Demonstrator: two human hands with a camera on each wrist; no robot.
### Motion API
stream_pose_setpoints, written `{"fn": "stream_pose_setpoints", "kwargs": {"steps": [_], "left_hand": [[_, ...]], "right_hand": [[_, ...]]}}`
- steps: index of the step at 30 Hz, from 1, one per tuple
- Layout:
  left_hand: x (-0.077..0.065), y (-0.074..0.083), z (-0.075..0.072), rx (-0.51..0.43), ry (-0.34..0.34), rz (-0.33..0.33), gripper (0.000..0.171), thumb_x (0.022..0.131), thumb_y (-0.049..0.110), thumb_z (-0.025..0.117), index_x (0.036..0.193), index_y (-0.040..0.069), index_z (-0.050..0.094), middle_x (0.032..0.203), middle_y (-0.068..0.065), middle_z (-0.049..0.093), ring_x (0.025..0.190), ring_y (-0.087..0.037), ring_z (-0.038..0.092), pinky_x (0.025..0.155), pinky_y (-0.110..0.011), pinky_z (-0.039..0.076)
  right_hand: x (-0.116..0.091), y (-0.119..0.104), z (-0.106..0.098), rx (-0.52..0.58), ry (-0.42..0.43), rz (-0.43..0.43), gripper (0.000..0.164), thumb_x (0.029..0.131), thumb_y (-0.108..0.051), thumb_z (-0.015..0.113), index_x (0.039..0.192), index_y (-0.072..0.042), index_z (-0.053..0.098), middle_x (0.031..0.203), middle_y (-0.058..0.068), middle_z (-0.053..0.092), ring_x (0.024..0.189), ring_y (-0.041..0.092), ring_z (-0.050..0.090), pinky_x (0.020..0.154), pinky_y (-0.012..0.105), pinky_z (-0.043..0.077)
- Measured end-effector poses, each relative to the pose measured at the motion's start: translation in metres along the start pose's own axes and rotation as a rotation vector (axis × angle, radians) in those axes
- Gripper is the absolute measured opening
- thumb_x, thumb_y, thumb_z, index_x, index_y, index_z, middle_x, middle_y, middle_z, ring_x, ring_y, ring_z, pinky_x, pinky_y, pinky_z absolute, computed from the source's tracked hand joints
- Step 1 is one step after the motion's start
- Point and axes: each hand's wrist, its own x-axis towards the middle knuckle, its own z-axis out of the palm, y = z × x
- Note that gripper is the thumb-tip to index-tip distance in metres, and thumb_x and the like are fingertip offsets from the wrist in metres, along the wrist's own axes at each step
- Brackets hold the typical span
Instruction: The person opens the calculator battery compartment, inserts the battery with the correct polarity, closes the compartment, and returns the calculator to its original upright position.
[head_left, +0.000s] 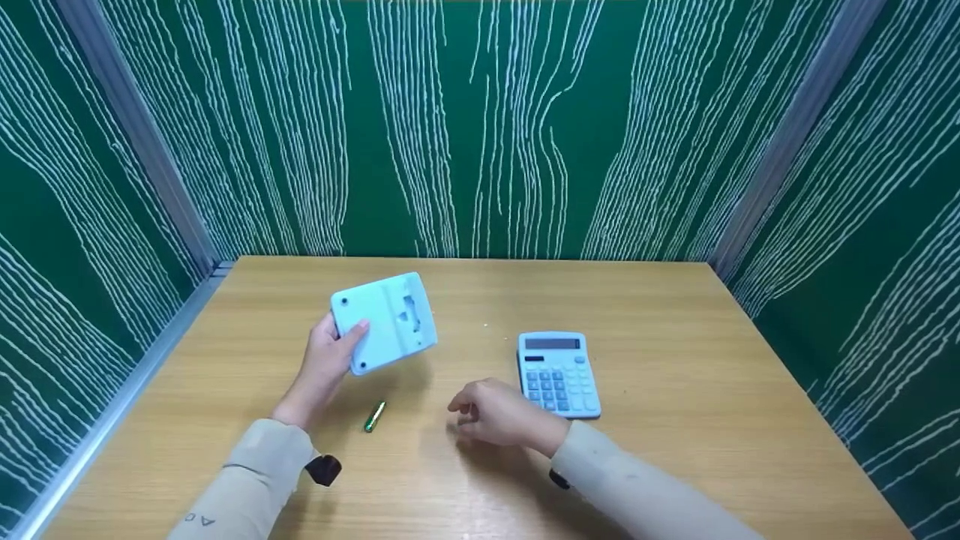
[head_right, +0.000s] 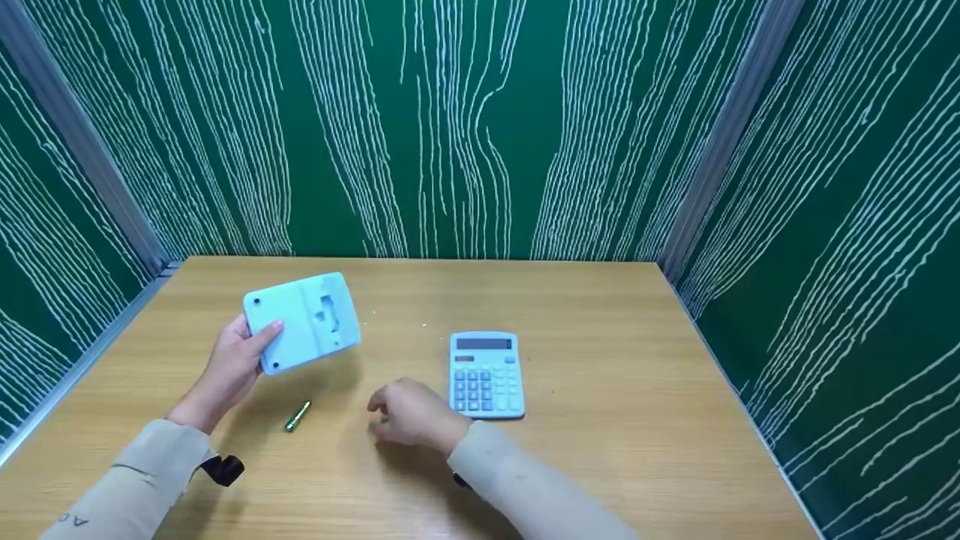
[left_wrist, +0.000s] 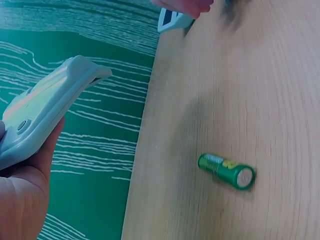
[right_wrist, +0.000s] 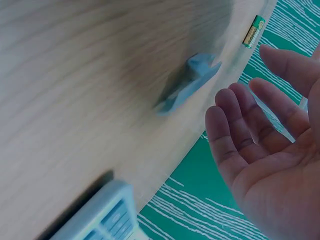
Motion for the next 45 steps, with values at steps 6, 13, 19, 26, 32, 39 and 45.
{"fn": "stream_pose_setpoints", "kwargs": {"steps": [6, 13, 19, 26, 32, 39, 45], "left_hand": [[-0.002, 0.001, -0.016, 0.023, 0.01, -0.007, 0.051, 0.116, 0.016, 0.048, 0.163, 0.001, 0.037, 0.158, -0.026, 0.053, 0.136, -0.031, 0.064, 0.104, -0.033, 0.062], [-0.004, 0.003, -0.033, 0.061, 0.011, -0.033, 0.053, 0.117, 0.022, 0.047, 0.166, 0.003, 0.034, 0.161, -0.023, 0.051, 0.142, -0.033, 0.06, 0.105, -0.029, 0.061], [-0.006, 0.006, -0.045, 0.082, 0.009, -0.036, 0.057, 0.118, 0.027, 0.045, 0.168, 0.005, 0.03, 0.165, -0.022, 0.047, 0.148, -0.035, 0.055, 0.108, -0.031, 0.059], [-0.008, 0.007, -0.054, 0.1, -0.007, -0.051, 0.061, 0.118, 0.032, 0.043, 0.172, 0.01, 0.025, 0.169, -0.019, 0.044, 0.154, -0.037, 0.05, 0.112, -0.034, 0.056], [-0.009, 0.007, -0.057, 0.1, 0.014, -0.062, 0.062, 0.118, 0.033, 0.046, 0.172, 0.011, 0.025, 0.169, -0.018, 0.044, 0.154, -0.037, 0.05, 0.111, -0.033, 0.056], [-0.011, 0.008, -0.061, 0.097, 0.021, -0.067, 0.063, 0.117, 0.034, 0.046, 0.172, 0.012, 0.024, 0.17, -0.017, 0.043, 0.154, -0.036, 0.05, 0.111, -0.033, 0.056], [-0.011, 0.011, -0.065, 0.094, 0.05, -0.087, 0.063, 0.118, 0.032, 0.045, 0.173, 0.012, 0.022, 0.171, -0.017, 0.042, 0.155, -0.035, 0.049, 0.111, -0.031, 0.055]], "right_hand": [[0.015, -0.013, 0.006, 0.048, 0.015, -0.011, 0.033, 0.095, -0.013, 0.081, 0.127, -0.006, 0.079, 0.118, 0.011, 0.08, 0.105, 0.022, 0.074, 0.094, 0.035, 0.063], [0.032, -0.028, 0.013, 0.09, 0.02, -0.025, 0.033, 0.097, -0.013, 0.081, 0.129, -0.007, 0.078, 0.122, 0.01, 0.079, 0.11, 0.023, 0.072, 0.097, 0.033, 0.061], [0.043, -0.034, 0.017, 0.076, 0.035, -0.082, 0.032, 0.096, -0.01, 0.082, 0.127, -0.004, 0.078, 0.126, 0.009, 0.079, 0.112, 0.025, 0.073, 0.099, 0.032, 0.061], [0.057, -0.045, 0.024, 0.042, 0.032, -0.109, 0.035, 0.096, -0.012, 0.083, 0.129, -0.004, 0.077, 0.132, 0.009, 0.078, 0.124, 0.024, 0.072, 0.109, 0.033, 0.058], [0.067, -0.055, 0.03, 0.004, 0.024, -0.148, 0.038, 0.094, -0.012, 0.086, 0.13, -0.004, 0.077, 0.132, 0.006, 0.078, 0.128, 0.019, 0.071, 0.113, 0.028, 0.054], [0.075, -0.062, 0.037, -0.06, -0.006, -0.169, 0.042, 0.092, -0.014, 0.088, 0.132, -0.007, 0.077, 0.135, 0.004, 0.077, 0.13, 0.016, 0.07, 0.116, 0.025, 0.051], [0.083, -0.065, 0.044, -0.124, -0.035, -0.228, 0.039, 0.093, -0.016, 0.087, 0.13, -0.009, 0.077, 0.132, 0.001, 0.078, 0.126, 0.013, 0.07, 0.115, 0.023, 0.051]]}}
